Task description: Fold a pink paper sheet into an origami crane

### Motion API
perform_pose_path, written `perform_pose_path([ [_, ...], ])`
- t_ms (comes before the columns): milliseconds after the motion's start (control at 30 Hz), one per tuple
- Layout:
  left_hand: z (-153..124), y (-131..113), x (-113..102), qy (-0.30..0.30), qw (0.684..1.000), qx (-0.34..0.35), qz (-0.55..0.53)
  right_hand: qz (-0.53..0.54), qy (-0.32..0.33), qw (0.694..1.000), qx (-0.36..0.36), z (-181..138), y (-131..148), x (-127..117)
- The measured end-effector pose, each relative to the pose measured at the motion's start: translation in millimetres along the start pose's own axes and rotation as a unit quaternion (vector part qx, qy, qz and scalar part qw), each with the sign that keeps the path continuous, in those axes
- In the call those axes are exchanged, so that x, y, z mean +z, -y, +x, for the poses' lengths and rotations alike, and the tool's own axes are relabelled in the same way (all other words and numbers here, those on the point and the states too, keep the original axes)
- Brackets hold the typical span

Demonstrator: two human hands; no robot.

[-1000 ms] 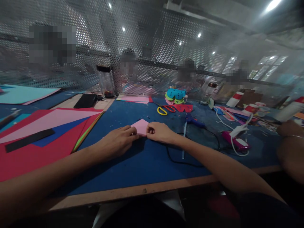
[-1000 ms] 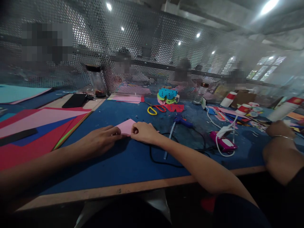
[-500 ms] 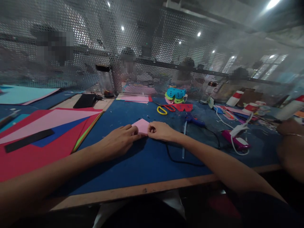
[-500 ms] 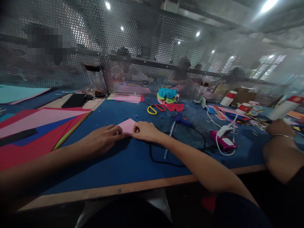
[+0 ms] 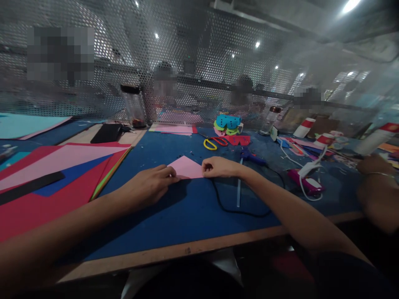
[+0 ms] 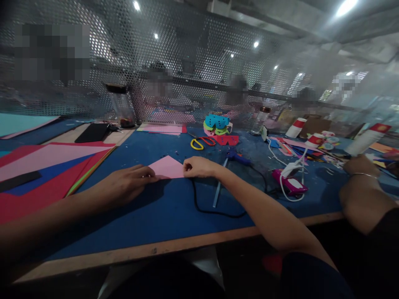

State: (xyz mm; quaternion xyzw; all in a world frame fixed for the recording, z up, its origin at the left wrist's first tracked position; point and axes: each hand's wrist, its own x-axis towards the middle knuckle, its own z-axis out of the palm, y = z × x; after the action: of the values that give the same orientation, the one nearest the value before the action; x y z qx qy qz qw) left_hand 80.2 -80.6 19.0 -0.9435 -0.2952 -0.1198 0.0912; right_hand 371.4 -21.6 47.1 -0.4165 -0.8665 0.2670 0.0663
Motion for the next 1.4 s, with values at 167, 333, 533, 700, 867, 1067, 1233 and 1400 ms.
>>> perform_pose_path([
  [167,-4,3,-6,0.010,1.000,-0.015,-0.014,0.008,0.019,1.000,0.005,-4,-8,-11],
  [333,-10,12,-15,0.026,0.999,-0.033,-0.014,0.007,0.046,0.999,0.015,-6,-20,-21],
  [533,-16,24,-18,0.040,0.999,-0.015,-0.012,0.033,0.073,0.997,0.017,-7,-25,-25],
  [700,-19,33,-22,0.063,0.998,-0.014,-0.017,0.031,0.071,0.997,0.018,-7,-23,-25],
  [867,-24,39,-24,0.070,0.996,-0.035,-0.042,0.034,0.071,0.997,0.015,-8,-25,-25],
  [1067,-26,45,-25,0.068,0.995,-0.029,-0.061,0.038,0.070,0.997,0.021,-8,-26,-25],
  [1233,-29,53,-28,0.071,0.993,-0.036,-0.083,0.039,0.073,0.996,0.015,-8,-26,-25],
  [1400,-28,54,-36,0.082,0.992,-0.046,-0.086,0.044,0.076,0.996,0.014,-9,-26,-26],
])
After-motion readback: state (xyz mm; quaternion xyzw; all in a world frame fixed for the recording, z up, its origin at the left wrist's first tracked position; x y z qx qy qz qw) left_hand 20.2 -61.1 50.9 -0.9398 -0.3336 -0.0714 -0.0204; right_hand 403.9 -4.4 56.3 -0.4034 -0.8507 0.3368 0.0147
